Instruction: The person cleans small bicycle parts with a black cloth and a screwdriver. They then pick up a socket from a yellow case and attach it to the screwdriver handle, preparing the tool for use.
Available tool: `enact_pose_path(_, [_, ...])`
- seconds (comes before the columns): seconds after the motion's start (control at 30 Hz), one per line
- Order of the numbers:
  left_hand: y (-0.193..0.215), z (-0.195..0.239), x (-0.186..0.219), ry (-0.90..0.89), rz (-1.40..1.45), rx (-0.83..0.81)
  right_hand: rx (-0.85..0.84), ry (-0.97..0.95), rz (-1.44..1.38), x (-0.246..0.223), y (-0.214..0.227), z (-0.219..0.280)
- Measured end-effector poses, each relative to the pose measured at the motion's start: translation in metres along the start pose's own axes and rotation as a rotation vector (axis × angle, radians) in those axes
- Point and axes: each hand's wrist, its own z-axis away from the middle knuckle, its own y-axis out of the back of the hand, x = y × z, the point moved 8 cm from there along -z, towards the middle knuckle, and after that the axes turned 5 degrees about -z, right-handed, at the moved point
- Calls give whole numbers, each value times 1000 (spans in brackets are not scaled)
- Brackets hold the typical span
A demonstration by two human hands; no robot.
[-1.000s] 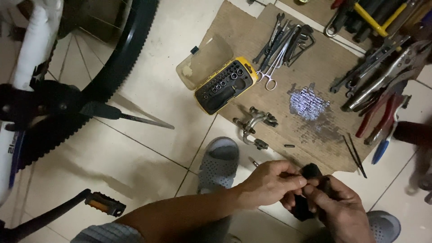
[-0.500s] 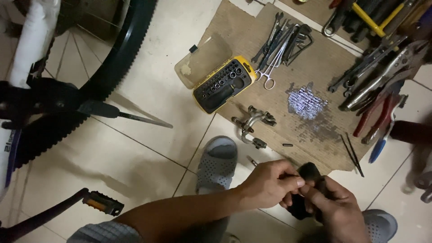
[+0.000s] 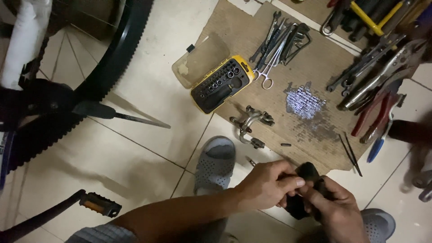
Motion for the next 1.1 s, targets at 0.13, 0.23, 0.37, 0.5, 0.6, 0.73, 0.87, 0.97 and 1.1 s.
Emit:
enact_pose_path(0.13, [-3,-6,-9,-10,47,-46,-15,-35,-49,10,0,-6])
enact_pose_path(0.23, [-1,-8,-13,-10,5,-15,-43,-29,-51,12,-1,-8])
enact_pose_path(0.37, [1,-9,-15,-29,-33,10,-20,-24,-55,15,0,-11])
enact_pose_path(0.5, [2,-12,-21,-5,55,7,-14,-68,-77,18,0,-12])
enact_pose_path(0.6, [2,-13,-25,10,29,-20,-40,-37,-113,27,1,-14])
enact_pose_path(0.73, [-2,-10,-27,9,25,-30,-23,-60,-57,11,4,-1])
enact_pose_path(0.87, [-20,-5,-31,10,6,-171,4,-82,67,1,18,19])
enact_pose_path(0.97, [-34,10,-15,12,-71,-270,-10,-2,111,7,40,29])
enact_pose_path(1.1, [-42,41,20,-34,-252,-287,-56,15,128,-15,51,64])
